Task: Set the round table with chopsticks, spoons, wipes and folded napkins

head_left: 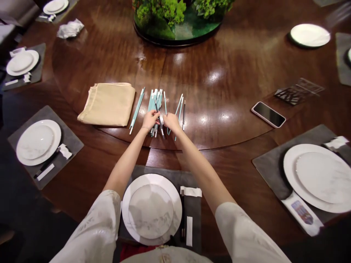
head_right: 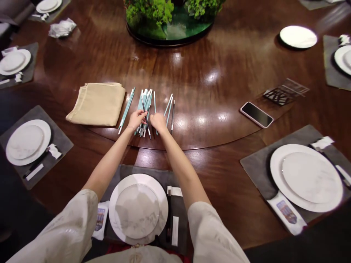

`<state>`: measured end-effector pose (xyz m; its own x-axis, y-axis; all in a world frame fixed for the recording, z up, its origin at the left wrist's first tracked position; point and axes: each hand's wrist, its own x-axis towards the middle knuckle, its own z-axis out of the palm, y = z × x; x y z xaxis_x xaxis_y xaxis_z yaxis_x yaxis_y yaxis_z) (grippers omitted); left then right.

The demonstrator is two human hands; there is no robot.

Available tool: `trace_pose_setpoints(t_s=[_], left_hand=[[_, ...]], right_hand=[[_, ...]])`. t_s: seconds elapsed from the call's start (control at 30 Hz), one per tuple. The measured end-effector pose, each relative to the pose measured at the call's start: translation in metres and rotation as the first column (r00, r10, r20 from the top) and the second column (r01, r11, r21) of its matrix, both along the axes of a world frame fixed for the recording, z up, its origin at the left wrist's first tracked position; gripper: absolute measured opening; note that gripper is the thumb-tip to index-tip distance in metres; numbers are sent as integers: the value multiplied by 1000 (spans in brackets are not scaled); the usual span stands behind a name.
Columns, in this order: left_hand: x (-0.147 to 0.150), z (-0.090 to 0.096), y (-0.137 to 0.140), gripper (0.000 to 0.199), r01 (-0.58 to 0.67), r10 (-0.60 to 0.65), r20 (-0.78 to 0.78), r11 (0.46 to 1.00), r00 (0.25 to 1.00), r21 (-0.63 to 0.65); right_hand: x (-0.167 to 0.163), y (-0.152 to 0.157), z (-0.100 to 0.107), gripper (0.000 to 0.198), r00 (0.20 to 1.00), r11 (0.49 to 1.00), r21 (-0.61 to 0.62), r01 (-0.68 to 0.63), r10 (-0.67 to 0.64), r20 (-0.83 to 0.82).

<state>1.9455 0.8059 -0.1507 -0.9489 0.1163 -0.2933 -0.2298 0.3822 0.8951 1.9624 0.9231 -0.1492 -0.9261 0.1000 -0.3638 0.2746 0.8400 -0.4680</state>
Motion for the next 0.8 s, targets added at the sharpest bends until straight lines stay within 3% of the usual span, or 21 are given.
trace_pose_setpoints(t_s=[0.07,0.13,0.2,0.27,0.33,0.43,0.5,0.57,0.7,0.8], left_hand=[[4,-5,-4,16,-43,41,-48,998,998,-49],[5,-11,-14,19,-83,60,-119,977,991,-196],[5,-16,-26,20,-87,36,-154,936,987,-342],[5,-21,-36,22,-58,12,-117,916,993,-398],[6,-26,-43,24,-33,3,-80,926,997,-376],[6,-30,-46,31,-18,-33,-124,918,992,-395],[7,-29,-45,38,7,-107,-168,863,980,-505],[7,-27,-43,34,38,-198,-187,778,962,-628],[9,-21,-41,29,98,-323,-141,621,936,-778],[10,-17,-41,27,102,-305,-96,571,947,-814]], right_hand=[[8,-3,-5,37,999,1000,9,16,-16,-42],[9,-11,-10,33,997,1000,2,25,-24,-79],[4,-20,-15,32,998,993,-118,26,-33,-58],[-4,-29,-19,32,998,942,-331,54,-39,54],[-8,-38,-21,30,985,857,-503,117,-34,171],[-5,-46,-21,17,972,782,-603,156,-14,234],[0,-46,-21,11,968,757,-641,128,46,247],[5,-39,-21,7,974,766,-631,122,31,225],[11,2,-20,26,954,870,-394,297,-289,81],[17,36,-16,35,917,898,-185,399,-395,61]])
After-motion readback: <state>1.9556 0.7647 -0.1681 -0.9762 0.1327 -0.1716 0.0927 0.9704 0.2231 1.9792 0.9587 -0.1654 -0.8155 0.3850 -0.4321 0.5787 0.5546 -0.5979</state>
